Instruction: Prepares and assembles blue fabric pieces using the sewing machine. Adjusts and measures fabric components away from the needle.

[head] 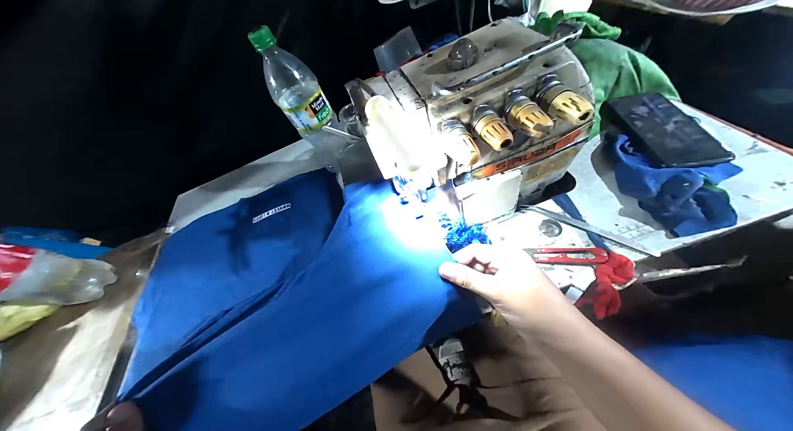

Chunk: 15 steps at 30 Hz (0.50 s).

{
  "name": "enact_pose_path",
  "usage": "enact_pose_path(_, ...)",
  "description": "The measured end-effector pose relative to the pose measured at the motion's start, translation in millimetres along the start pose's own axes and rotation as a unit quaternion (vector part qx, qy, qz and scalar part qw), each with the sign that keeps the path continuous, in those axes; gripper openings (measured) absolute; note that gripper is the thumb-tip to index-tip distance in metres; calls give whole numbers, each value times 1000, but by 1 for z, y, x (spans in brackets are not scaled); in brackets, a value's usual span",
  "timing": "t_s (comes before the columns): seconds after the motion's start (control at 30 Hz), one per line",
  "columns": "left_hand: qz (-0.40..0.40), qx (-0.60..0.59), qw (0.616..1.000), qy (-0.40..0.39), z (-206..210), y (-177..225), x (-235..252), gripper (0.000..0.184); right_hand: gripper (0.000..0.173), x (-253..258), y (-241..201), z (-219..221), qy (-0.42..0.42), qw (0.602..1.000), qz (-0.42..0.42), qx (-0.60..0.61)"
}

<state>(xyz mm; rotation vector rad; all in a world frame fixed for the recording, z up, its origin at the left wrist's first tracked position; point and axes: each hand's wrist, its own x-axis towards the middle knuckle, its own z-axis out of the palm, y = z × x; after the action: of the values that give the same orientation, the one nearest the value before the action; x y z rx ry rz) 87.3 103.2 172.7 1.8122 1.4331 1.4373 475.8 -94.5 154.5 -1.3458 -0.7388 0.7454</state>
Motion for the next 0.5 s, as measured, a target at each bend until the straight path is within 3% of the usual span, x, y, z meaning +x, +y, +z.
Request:
enact_pose_path(0.17,1,54,998,10,11,18,10,29,8,4,-4,1,1,1000,0,-17)
enact_pose_path(0.3,81,125,988,-27,14,26,14,47,10,1,-1,-2,-22,999,5,-35)
enact_pose_path(0.37,146,-5,984,-100,25,44,-10,21,11,-5,0,-7,-54,998,33,-16)
enact_pose_path(0.4,118,-117,958,-235,33,58,-33,16,12,-10,0,-10,-74,996,58,11)
enact_pose_path(0.43,53,-216,889,-399,46,70,-59,27,11,-16,-2,-13,-93,991,88,49)
enact_pose_path(0.47,-41,-294,796,-528,65,79,-90,34,10,-21,-5,-16,-114,982,120,91)
enact_pose_path(0.5,-139,-362,705,-594,86,82,-125,39,9,-26,-8,-19,-134,971,152,130)
